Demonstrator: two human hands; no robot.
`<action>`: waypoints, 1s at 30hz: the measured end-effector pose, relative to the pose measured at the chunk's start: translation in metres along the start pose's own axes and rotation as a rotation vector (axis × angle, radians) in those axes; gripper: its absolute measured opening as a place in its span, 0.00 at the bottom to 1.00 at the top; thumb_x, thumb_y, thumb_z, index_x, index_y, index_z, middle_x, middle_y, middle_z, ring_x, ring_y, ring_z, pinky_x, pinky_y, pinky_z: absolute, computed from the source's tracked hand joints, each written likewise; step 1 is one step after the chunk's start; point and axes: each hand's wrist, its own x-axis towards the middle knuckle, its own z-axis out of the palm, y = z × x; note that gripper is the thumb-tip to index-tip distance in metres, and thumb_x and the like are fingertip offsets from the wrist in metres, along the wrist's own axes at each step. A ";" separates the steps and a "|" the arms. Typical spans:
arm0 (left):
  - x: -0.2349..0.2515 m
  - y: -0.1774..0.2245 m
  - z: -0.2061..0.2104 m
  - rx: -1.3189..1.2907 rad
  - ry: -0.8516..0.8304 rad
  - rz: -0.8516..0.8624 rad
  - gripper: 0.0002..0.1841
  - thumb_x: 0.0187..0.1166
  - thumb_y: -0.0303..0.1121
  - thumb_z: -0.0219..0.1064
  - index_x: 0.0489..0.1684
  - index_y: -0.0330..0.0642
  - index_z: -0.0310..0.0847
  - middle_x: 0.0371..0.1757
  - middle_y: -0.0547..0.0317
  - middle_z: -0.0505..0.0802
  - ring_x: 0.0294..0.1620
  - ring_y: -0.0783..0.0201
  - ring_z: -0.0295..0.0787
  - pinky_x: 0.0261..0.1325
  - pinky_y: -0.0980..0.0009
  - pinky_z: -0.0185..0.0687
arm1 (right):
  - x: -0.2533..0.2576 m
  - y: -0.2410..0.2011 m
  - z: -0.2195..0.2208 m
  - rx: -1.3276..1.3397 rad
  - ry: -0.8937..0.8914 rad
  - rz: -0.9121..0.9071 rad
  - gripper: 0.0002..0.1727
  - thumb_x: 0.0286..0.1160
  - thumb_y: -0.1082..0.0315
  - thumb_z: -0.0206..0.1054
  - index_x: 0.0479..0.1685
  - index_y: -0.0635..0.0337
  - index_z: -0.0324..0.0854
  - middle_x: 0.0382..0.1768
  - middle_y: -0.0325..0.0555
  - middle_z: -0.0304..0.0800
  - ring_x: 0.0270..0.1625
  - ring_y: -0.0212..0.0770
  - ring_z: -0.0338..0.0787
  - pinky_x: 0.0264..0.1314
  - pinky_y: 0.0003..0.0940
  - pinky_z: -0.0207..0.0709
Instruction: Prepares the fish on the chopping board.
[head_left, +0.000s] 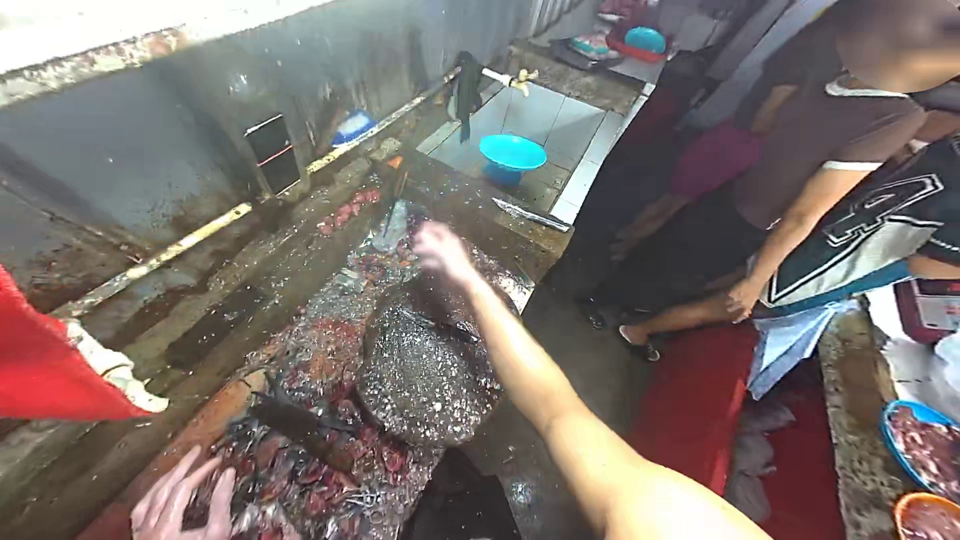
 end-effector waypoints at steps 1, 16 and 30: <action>-0.014 0.001 0.000 -0.011 0.021 -0.039 0.19 0.82 0.45 0.65 0.55 0.37 0.91 0.71 0.42 0.88 0.79 0.44 0.78 0.86 0.51 0.64 | -0.027 0.014 0.028 -0.044 -0.122 0.056 0.27 0.89 0.52 0.56 0.84 0.47 0.68 0.67 0.45 0.90 0.60 0.45 0.92 0.58 0.48 0.89; -0.278 0.014 -0.040 0.036 0.372 -1.227 0.22 0.82 0.39 0.67 0.70 0.36 0.78 0.58 0.41 0.92 0.57 0.52 0.92 0.63 0.50 0.88 | -0.243 0.150 0.219 -0.913 -0.700 -0.048 0.21 0.83 0.52 0.64 0.66 0.55 0.84 0.57 0.54 0.92 0.58 0.55 0.93 0.63 0.61 0.85; -0.365 -0.006 -0.026 0.093 0.118 -1.027 0.22 0.76 0.36 0.74 0.69 0.40 0.84 0.67 0.44 0.90 0.74 0.45 0.83 0.80 0.47 0.76 | -0.201 0.147 0.321 -1.393 -0.647 0.232 0.36 0.68 0.47 0.68 0.65 0.72 0.78 0.58 0.77 0.86 0.62 0.75 0.87 0.57 0.78 0.78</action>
